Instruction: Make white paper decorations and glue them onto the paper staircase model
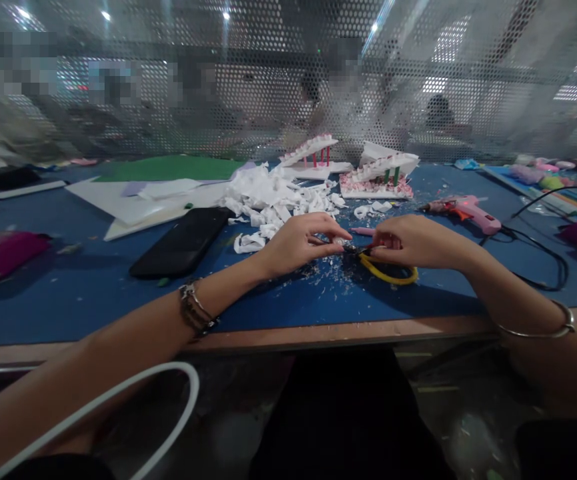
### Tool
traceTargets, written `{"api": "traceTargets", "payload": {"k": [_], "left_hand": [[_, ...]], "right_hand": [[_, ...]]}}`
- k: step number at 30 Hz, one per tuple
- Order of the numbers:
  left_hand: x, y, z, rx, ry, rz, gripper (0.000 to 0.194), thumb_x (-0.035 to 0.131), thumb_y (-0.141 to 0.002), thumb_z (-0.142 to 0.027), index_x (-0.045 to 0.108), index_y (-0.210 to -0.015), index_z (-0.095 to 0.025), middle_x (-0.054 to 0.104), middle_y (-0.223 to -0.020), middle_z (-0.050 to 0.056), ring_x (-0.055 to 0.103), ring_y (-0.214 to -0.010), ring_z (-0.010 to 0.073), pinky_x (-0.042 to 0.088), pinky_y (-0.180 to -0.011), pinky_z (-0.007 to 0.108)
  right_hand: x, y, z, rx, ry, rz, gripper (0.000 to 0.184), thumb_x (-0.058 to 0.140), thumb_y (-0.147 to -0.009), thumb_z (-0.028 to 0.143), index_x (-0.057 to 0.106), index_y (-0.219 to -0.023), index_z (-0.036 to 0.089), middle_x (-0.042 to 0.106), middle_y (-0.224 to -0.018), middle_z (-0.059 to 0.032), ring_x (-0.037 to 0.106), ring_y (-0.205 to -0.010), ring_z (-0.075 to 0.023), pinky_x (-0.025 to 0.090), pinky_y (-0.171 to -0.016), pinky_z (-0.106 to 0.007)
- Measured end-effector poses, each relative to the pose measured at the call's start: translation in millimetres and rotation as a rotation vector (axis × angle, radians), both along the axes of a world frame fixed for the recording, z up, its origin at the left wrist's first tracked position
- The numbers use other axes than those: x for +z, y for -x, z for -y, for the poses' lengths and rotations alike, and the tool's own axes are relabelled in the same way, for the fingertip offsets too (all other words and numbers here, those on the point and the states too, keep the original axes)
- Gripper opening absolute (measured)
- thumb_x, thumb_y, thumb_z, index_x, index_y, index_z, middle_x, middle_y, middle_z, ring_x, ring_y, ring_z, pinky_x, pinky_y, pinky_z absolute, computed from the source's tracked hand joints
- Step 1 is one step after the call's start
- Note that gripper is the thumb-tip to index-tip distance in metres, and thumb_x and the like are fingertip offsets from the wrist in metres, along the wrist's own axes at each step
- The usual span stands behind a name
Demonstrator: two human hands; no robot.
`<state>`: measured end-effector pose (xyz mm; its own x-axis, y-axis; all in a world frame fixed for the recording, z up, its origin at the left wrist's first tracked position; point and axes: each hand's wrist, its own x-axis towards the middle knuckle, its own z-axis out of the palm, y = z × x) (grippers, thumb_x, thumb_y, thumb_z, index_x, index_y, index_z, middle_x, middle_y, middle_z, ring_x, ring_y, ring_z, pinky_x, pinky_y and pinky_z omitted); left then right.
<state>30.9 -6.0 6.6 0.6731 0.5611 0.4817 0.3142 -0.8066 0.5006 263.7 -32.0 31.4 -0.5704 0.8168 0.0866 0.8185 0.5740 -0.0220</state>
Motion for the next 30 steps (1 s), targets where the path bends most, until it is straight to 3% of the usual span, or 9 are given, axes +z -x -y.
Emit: {"api": "traceTargets", "payload": {"k": [6, 8, 13, 17, 24, 30], "left_hand": [[0.5, -0.7, -0.9, -0.004, -0.006, -0.041, 0.024, 0.056, -0.081, -0.025, 0.063, -0.102, -0.017, 0.061, -0.095, 0.007, 0.058, -0.078, 0.0102, 0.047, -0.057, 0.016], [1.3, -1.2, 0.5, 0.006, -0.007, -0.042, 0.021, 0.057, -0.080, -0.025, 0.064, -0.098, -0.016, 0.062, -0.092, 0.006, 0.059, -0.077, 0.0102, 0.048, -0.058, 0.015], [0.3, -1.6, 4.3, -0.023, -0.074, -0.009, 0.019, 0.061, -0.078, -0.027, 0.064, -0.091, -0.014, 0.066, -0.085, 0.004, 0.062, -0.071, 0.0091, 0.051, -0.068, 0.018], [-0.9, -1.1, 4.6, -0.019, -0.107, 0.009, 0.020, 0.063, -0.077, -0.026, 0.064, -0.092, -0.014, 0.068, -0.078, 0.003, 0.062, -0.066, 0.0084, 0.051, -0.065, 0.017], [-0.2, -0.8, 2.2, -0.019, -0.200, -0.040, 0.023, 0.055, -0.083, -0.026, 0.065, -0.101, -0.015, 0.068, -0.084, 0.005, 0.061, -0.071, 0.0094, 0.048, -0.067, 0.020], [2.6, -0.8, 4.3, 0.006, -0.131, -0.055, 0.023, 0.056, -0.081, -0.027, 0.065, -0.099, -0.015, 0.069, -0.081, 0.005, 0.062, -0.069, 0.0103, 0.049, -0.066, 0.021]], "right_hand": [[-11.0, -13.2, -19.4, -0.083, -0.319, 0.036, 0.025, 0.043, -0.085, 0.030, 0.057, -0.099, 0.015, 0.059, -0.097, -0.0099, 0.053, -0.090, -0.0202, 0.037, -0.071, -0.029], [-19.0, -14.7, -27.7, -0.066, -0.311, 0.116, 0.025, 0.042, -0.085, 0.025, 0.057, -0.102, 0.013, 0.058, -0.100, -0.0120, 0.050, -0.097, -0.0223, 0.037, -0.077, -0.032], [-29.7, -10.5, -37.5, -0.035, -0.257, 0.182, 0.022, 0.038, -0.086, 0.020, 0.058, -0.092, 0.011, 0.058, -0.093, -0.0133, 0.048, -0.092, -0.0225, 0.035, -0.079, -0.034], [-30.8, -9.9, -38.5, -0.037, -0.233, 0.149, 0.019, 0.038, -0.085, 0.017, 0.054, -0.091, 0.010, 0.058, -0.089, -0.0139, 0.048, -0.088, -0.0226, 0.034, -0.074, -0.033], [-32.1, -11.8, -47.9, -0.079, -0.165, 0.019, 0.015, 0.048, -0.077, 0.019, 0.051, -0.091, 0.016, 0.061, -0.086, -0.0066, 0.051, -0.081, -0.0192, 0.029, -0.066, -0.028], [-25.8, -12.1, -40.4, -0.049, -0.143, -0.064, 0.023, 0.040, -0.081, 0.020, 0.048, -0.102, 0.016, 0.062, -0.085, -0.0052, 0.053, -0.075, -0.0163, 0.031, -0.066, -0.028]]}}
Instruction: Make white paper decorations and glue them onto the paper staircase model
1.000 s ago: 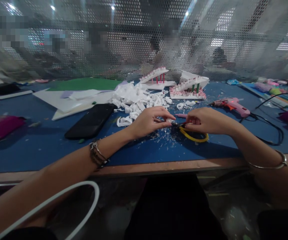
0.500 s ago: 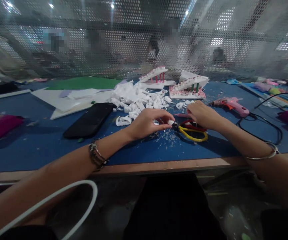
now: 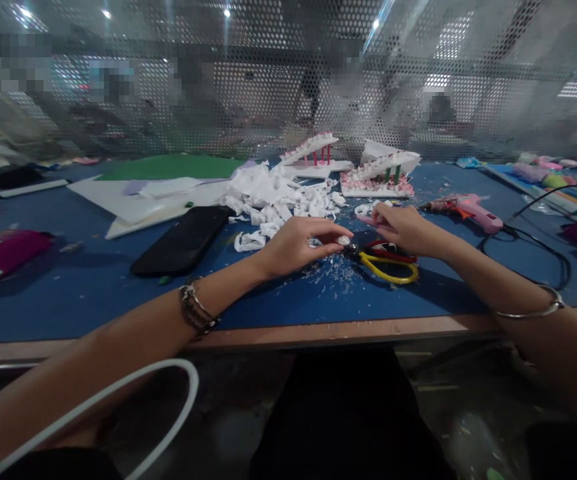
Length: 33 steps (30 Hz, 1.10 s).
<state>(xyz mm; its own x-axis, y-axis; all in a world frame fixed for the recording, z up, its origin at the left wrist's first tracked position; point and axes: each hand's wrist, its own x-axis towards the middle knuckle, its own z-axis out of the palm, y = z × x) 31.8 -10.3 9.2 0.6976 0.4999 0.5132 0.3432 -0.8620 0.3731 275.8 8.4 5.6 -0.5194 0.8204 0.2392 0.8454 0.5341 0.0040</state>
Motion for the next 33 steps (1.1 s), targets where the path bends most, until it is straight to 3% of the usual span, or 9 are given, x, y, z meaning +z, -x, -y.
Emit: {"api": "traceTargets", "payload": {"k": [2, 5, 9, 14, 19, 21, 24, 29, 33], "left_hand": [[0.9, 0.5, 0.7, 0.020, 0.031, 0.018, 0.022, 0.058, -0.080, -0.028, 0.066, -0.096, -0.015, 0.069, -0.077, 0.004, 0.063, -0.067, 0.0105, 0.049, -0.064, 0.020], [1.1, 1.6, 0.2, 0.035, 0.061, 0.029, 0.022, 0.061, -0.078, -0.029, 0.066, -0.093, -0.014, 0.069, -0.072, 0.003, 0.063, -0.064, 0.0101, 0.049, -0.062, 0.019], [0.0, 2.4, -2.7, 0.047, 0.062, 0.027, 0.022, 0.061, -0.078, -0.027, 0.066, -0.094, -0.013, 0.070, -0.073, 0.003, 0.064, -0.065, 0.0096, 0.049, -0.062, 0.017], [-1.1, 2.2, -4.2, 0.087, 0.055, 0.060, 0.026, 0.058, -0.080, -0.029, 0.066, -0.098, -0.012, 0.071, -0.074, 0.004, 0.064, -0.063, 0.0094, 0.049, -0.062, 0.018], [-0.8, 1.9, -2.3, 0.092, 0.058, 0.059, 0.028, 0.056, -0.082, -0.031, 0.066, -0.101, -0.014, 0.071, -0.074, 0.004, 0.065, -0.064, 0.0104, 0.050, -0.063, 0.019], [-0.8, 1.7, -1.8, 0.085, 0.065, 0.070, 0.028, 0.055, -0.082, -0.032, 0.066, -0.101, -0.014, 0.072, -0.078, 0.005, 0.065, -0.063, 0.0099, 0.050, -0.062, 0.018], [-0.8, 1.4, -1.3, 0.079, 0.080, 0.096, 0.029, 0.057, -0.081, -0.033, 0.066, -0.100, -0.014, 0.071, -0.079, 0.005, 0.064, -0.060, 0.0085, 0.050, -0.062, 0.017], [-0.7, 0.7, -0.4, 0.095, 0.083, 0.141, 0.028, 0.060, -0.079, -0.033, 0.067, -0.098, -0.014, 0.071, -0.075, 0.004, 0.063, -0.058, 0.0087, 0.050, -0.062, 0.018], [-0.3, 0.0, 1.6, 0.075, 0.099, 0.140, 0.027, 0.060, -0.079, -0.029, 0.066, -0.100, -0.014, 0.071, -0.076, 0.004, 0.064, -0.060, 0.0089, 0.050, -0.064, 0.018]], "right_hand": [[4.9, 0.3, 4.9, 0.053, 0.008, -0.043, 0.022, 0.036, -0.084, 0.020, 0.053, -0.098, 0.018, 0.063, -0.086, -0.0044, 0.054, -0.074, -0.0151, 0.034, -0.066, -0.026], [13.6, 3.2, 13.2, 0.080, -0.105, -0.214, 0.028, 0.032, -0.086, 0.019, 0.060, -0.090, 0.018, 0.063, -0.088, -0.0045, 0.056, -0.079, -0.0149, 0.038, -0.071, -0.026], [21.8, 9.3, 24.6, 0.067, -0.194, -0.456, 0.033, 0.027, -0.090, 0.025, 0.054, -0.109, 0.017, 0.063, -0.093, -0.0054, 0.057, -0.081, -0.0137, 0.041, -0.074, -0.027], [18.8, 12.3, 29.1, 0.154, -0.107, -0.644, 0.032, 0.035, -0.083, 0.017, 0.040, -0.114, 0.017, 0.062, -0.100, -0.0064, 0.058, -0.090, -0.0139, 0.044, -0.079, -0.029], [16.7, 15.5, 34.0, 0.199, -0.105, -0.808, 0.018, 0.052, -0.080, 0.031, 0.043, -0.091, 0.021, 0.063, -0.082, -0.0015, 0.060, -0.075, -0.0134, 0.047, -0.073, -0.030], [19.0, 17.3, 38.0, 0.235, -0.026, -0.840, 0.022, 0.043, -0.085, 0.044, 0.045, -0.085, 0.022, 0.061, -0.071, 0.0002, 0.059, -0.065, -0.0123, 0.047, -0.067, -0.029], [22.1, 19.6, 43.4, 0.373, 0.143, -0.931, 0.038, 0.026, -0.088, 0.052, 0.049, -0.090, 0.021, 0.058, -0.071, -0.0011, 0.058, -0.061, -0.0118, 0.048, -0.060, -0.028], [22.7, 23.0, 51.1, 0.500, 0.194, -0.980, 0.028, 0.036, -0.088, 0.035, 0.057, -0.091, 0.016, 0.059, -0.075, -0.0026, 0.057, -0.063, -0.0115, 0.048, -0.060, -0.028], [23.9, 25.9, 56.7, 0.467, 0.222, -0.846, 0.023, 0.039, -0.084, 0.027, 0.059, -0.087, 0.016, 0.062, -0.076, -0.0014, 0.057, -0.063, -0.0101, 0.047, -0.060, -0.026]]}}
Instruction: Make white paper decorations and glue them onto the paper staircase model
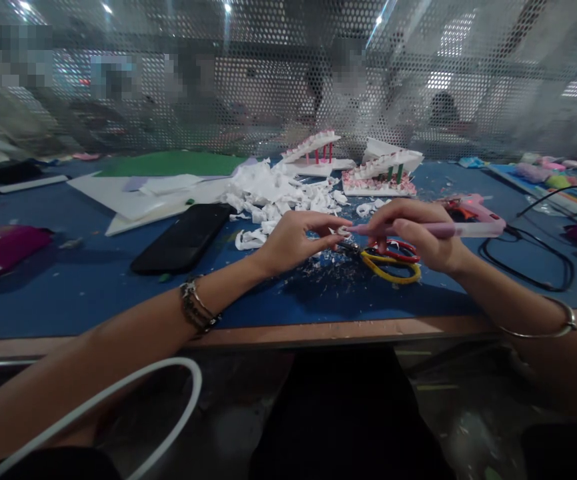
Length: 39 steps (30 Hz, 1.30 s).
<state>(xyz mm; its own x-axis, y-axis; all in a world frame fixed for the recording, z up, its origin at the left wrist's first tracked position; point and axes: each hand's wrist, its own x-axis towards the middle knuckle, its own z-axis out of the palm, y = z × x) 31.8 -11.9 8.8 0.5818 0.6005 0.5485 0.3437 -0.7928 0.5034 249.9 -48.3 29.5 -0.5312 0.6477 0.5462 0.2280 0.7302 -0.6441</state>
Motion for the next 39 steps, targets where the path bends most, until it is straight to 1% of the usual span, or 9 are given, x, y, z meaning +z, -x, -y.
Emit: {"api": "traceTargets", "payload": {"k": [7, 12, 16, 19, 22, 26, 30, 34, 39], "left_hand": [[0.9, -0.4, 2.3, -0.032, 0.017, 0.006, 0.026, 0.058, -0.080, -0.029, 0.066, -0.097, -0.012, 0.071, -0.073, 0.004, 0.063, -0.058, 0.0082, 0.050, -0.060, 0.017], [0.2, 0.1, 1.1, -0.023, 0.045, 0.007, 0.026, 0.058, -0.079, -0.029, 0.066, -0.097, -0.012, 0.070, -0.077, 0.005, 0.064, -0.063, 0.0089, 0.049, -0.062, 0.017], [-0.1, -0.2, 1.0, -0.025, 0.082, 0.003, 0.024, 0.058, -0.079, -0.026, 0.066, -0.096, -0.011, 0.070, -0.077, 0.005, 0.064, -0.063, 0.0093, 0.049, -0.062, 0.017], [-0.4, -0.7, 0.6, -0.026, 0.111, 0.015, 0.025, 0.059, -0.078, -0.027, 0.066, -0.096, -0.011, 0.070, -0.077, 0.005, 0.063, -0.063, 0.0091, 0.049, -0.062, 0.018], [-1.1, -0.7, -0.5, -0.031, 0.142, 0.018, 0.025, 0.059, -0.079, -0.027, 0.065, -0.097, -0.011, 0.070, -0.076, 0.005, 0.063, -0.063, 0.0090, 0.049, -0.063, 0.018], [-2.9, -0.4, -2.4, -0.031, 0.192, 0.030, 0.027, 0.061, -0.077, -0.030, 0.065, -0.095, -0.011, 0.070, -0.080, 0.006, 0.064, -0.064, 0.0097, 0.050, -0.063, 0.019], [-5.3, -0.3, -4.0, -0.065, 0.226, 0.054, 0.027, 0.061, -0.077, -0.030, 0.065, -0.095, -0.010, 0.070, -0.081, 0.007, 0.064, -0.068, 0.0100, 0.050, -0.064, 0.018], [-7.0, -0.3, -4.7, -0.057, 0.230, 0.048, 0.027, 0.061, -0.077, -0.029, 0.064, -0.096, -0.011, 0.070, -0.079, 0.006, 0.064, -0.069, 0.0100, 0.051, -0.066, 0.018], [-6.7, -0.4, -3.4, -0.063, 0.250, 0.055, 0.027, 0.062, -0.075, -0.031, 0.066, -0.094, -0.011, 0.070, -0.075, 0.006, 0.065, -0.067, 0.0112, 0.052, -0.064, 0.019]], "right_hand": [[1.5, -2.9, -0.6, -0.084, -0.096, 0.094, 0.023, 0.040, -0.083, 0.019, 0.062, -0.084, 0.015, 0.061, -0.072, 0.0002, 0.056, -0.062, -0.0081, 0.044, -0.058, -0.023], [0.4, -3.9, -3.3, -0.012, -0.204, 0.099, 0.023, 0.040, -0.083, 0.020, 0.063, -0.086, 0.015, 0.062, -0.074, -0.0003, 0.057, -0.066, -0.0079, 0.044, -0.060, -0.021], [0.1, -3.0, -3.5, -0.068, -0.293, 0.179, 0.022, 0.042, -0.080, 0.015, 0.064, -0.083, 0.016, 0.064, -0.077, -0.0002, 0.058, -0.069, -0.0077, 0.044, -0.064, -0.021], [0.8, -1.6, -2.7, -0.064, -0.334, 0.186, 0.023, 0.041, -0.081, 0.017, 0.064, -0.083, 0.016, 0.064, -0.076, -0.0014, 0.058, -0.068, -0.0091, 0.045, -0.063, -0.022], [1.3, 0.8, -1.6, -0.074, -0.353, 0.200, 0.023, 0.042, -0.080, 0.015, 0.064, -0.086, 0.017, 0.065, -0.077, -0.0028, 0.058, -0.069, -0.0107, 0.046, -0.064, -0.024], [1.1, 2.4, -0.8, -0.096, -0.389, 0.208, 0.023, 0.041, -0.078, 0.015, 0.063, -0.081, 0.016, 0.064, -0.072, -0.0020, 0.057, -0.065, -0.0102, 0.045, -0.061, -0.024], [0.5, 2.3, -1.2, -0.081, -0.386, 0.214, 0.023, 0.041, -0.078, 0.014, 0.063, -0.084, 0.016, 0.065, -0.077, -0.0031, 0.059, -0.069, -0.0103, 0.045, -0.064, -0.024], [0.3, 2.9, -0.8, -0.128, -0.401, 0.211, 0.023, 0.041, -0.078, 0.014, 0.063, -0.081, 0.015, 0.064, -0.072, -0.0021, 0.058, -0.065, -0.0092, 0.044, -0.061, -0.022], [1.2, 4.4, 0.6, -0.074, -0.389, 0.240, 0.024, 0.041, -0.080, 0.015, 0.064, -0.085, 0.015, 0.067, -0.077, -0.0022, 0.060, -0.069, -0.0088, 0.046, -0.064, -0.022]]}}
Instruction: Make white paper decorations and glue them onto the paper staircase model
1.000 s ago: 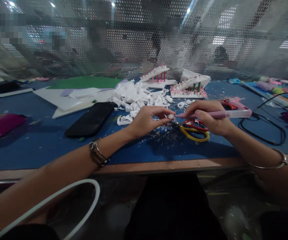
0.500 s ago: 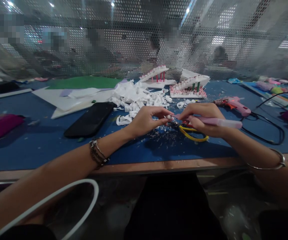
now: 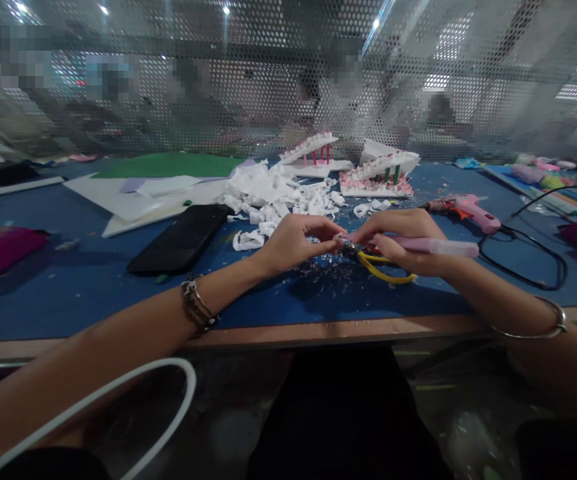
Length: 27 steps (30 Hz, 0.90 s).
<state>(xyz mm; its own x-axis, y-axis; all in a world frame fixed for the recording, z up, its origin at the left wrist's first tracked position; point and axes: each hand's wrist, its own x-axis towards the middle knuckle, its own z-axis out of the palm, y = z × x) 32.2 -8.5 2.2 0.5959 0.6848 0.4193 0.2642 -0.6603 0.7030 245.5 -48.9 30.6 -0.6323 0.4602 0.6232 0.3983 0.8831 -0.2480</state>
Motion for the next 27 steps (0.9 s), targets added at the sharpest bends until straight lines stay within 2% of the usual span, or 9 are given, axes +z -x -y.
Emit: {"api": "traceTargets", "payload": {"k": [16, 23, 27], "left_hand": [[1.7, -1.4, 2.6, -0.001, 0.029, 0.009, 0.027, 0.060, -0.077, -0.030, 0.066, -0.094, -0.010, 0.070, -0.075, 0.006, 0.065, -0.067, 0.0107, 0.053, -0.067, 0.020], [1.3, -3.3, 3.1, -0.003, 0.119, 0.047, 0.028, 0.062, -0.076, -0.030, 0.066, -0.095, -0.011, 0.071, -0.077, 0.006, 0.066, -0.069, 0.0122, 0.053, -0.067, 0.021], [2.7, -5.4, 3.6, 0.022, 0.214, 0.124, 0.023, 0.065, -0.073, -0.027, 0.067, -0.088, -0.010, 0.071, -0.073, 0.005, 0.066, -0.064, 0.0114, 0.053, -0.063, 0.020]], "right_hand": [[1.1, -1.3, -0.4, -0.037, -0.003, -0.010, 0.024, 0.041, -0.079, 0.014, 0.064, -0.084, 0.014, 0.065, -0.075, -0.0020, 0.058, -0.067, -0.0083, 0.044, -0.063, -0.022], [1.1, -0.9, -0.3, -0.043, -0.009, 0.002, 0.024, 0.040, -0.079, 0.015, 0.064, -0.082, 0.014, 0.065, -0.073, -0.0011, 0.057, -0.066, -0.0077, 0.044, -0.062, -0.021], [1.3, -0.5, 1.4, -0.029, -0.004, -0.053, 0.024, 0.041, -0.079, 0.015, 0.064, -0.082, 0.014, 0.065, -0.073, -0.0018, 0.058, -0.066, -0.0085, 0.044, -0.062, -0.022]]}}
